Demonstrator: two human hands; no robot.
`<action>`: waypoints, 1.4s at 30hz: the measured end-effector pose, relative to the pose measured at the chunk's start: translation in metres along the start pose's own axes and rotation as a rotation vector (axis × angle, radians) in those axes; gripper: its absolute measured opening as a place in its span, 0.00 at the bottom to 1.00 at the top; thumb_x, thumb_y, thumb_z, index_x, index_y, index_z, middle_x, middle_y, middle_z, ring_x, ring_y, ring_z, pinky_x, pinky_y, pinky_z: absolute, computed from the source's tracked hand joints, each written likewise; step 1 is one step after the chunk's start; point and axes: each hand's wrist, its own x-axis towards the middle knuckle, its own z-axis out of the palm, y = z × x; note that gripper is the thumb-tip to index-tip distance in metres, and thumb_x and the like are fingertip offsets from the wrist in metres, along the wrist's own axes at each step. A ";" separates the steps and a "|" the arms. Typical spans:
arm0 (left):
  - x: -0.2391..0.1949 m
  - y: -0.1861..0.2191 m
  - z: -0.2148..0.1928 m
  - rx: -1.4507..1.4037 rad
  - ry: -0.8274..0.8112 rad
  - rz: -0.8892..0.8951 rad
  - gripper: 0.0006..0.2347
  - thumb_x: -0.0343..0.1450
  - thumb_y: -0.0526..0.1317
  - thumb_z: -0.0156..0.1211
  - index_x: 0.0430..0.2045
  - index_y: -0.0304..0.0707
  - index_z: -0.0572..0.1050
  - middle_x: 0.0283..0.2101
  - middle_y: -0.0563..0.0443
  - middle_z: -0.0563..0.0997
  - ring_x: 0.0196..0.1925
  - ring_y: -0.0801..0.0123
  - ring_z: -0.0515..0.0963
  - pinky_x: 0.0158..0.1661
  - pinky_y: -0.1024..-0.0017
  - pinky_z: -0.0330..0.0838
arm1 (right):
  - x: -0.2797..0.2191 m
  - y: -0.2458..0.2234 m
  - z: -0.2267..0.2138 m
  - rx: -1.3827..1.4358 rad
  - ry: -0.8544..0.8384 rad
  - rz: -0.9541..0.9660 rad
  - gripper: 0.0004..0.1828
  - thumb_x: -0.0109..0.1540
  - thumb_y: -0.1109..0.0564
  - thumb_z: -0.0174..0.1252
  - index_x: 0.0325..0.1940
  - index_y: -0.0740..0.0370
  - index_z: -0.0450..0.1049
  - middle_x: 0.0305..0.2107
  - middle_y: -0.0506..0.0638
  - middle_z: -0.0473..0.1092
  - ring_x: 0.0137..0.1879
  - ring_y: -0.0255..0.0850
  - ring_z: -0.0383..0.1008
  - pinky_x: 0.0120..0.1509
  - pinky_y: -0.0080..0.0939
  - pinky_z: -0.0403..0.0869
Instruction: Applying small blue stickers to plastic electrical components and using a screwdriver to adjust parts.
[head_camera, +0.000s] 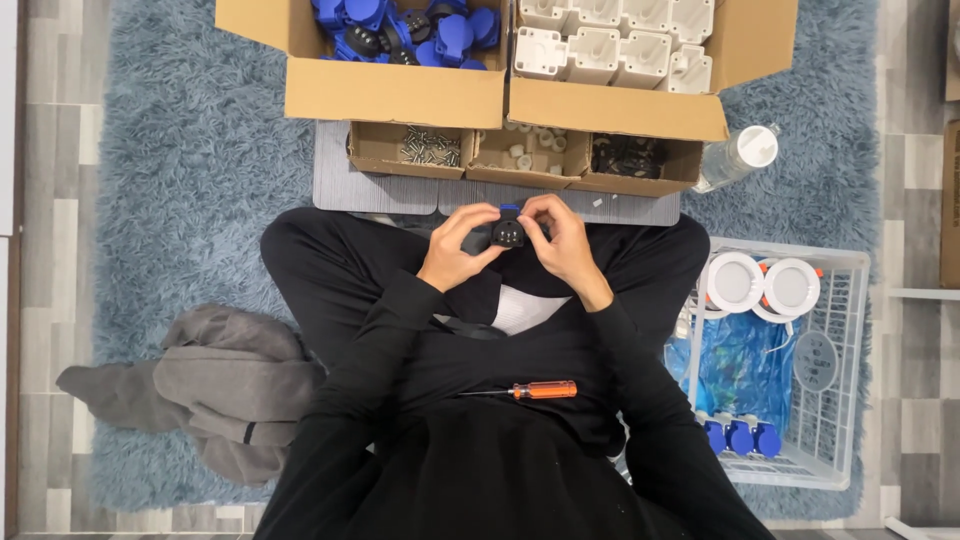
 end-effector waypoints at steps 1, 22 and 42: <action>-0.001 0.000 0.001 0.000 0.002 -0.001 0.19 0.65 0.31 0.81 0.51 0.36 0.84 0.53 0.45 0.86 0.56 0.52 0.87 0.53 0.62 0.84 | 0.000 -0.002 0.000 0.000 -0.002 0.000 0.04 0.71 0.67 0.64 0.45 0.68 0.75 0.42 0.58 0.75 0.45 0.49 0.80 0.47 0.47 0.81; -0.014 -0.017 0.001 -0.307 0.063 -0.239 0.05 0.72 0.28 0.74 0.40 0.30 0.86 0.39 0.44 0.86 0.40 0.63 0.89 0.43 0.69 0.86 | -0.006 -0.012 0.003 0.096 -0.057 0.074 0.07 0.69 0.72 0.64 0.50 0.70 0.77 0.43 0.57 0.77 0.45 0.40 0.79 0.50 0.44 0.81; -0.026 -0.022 -0.003 -1.220 -0.132 -0.609 0.20 0.83 0.36 0.50 0.72 0.31 0.63 0.68 0.31 0.77 0.63 0.47 0.84 0.58 0.47 0.85 | 0.030 -0.054 -0.012 0.140 -0.257 0.279 0.09 0.67 0.66 0.68 0.51 0.63 0.80 0.33 0.50 0.80 0.41 0.32 0.79 0.49 0.37 0.80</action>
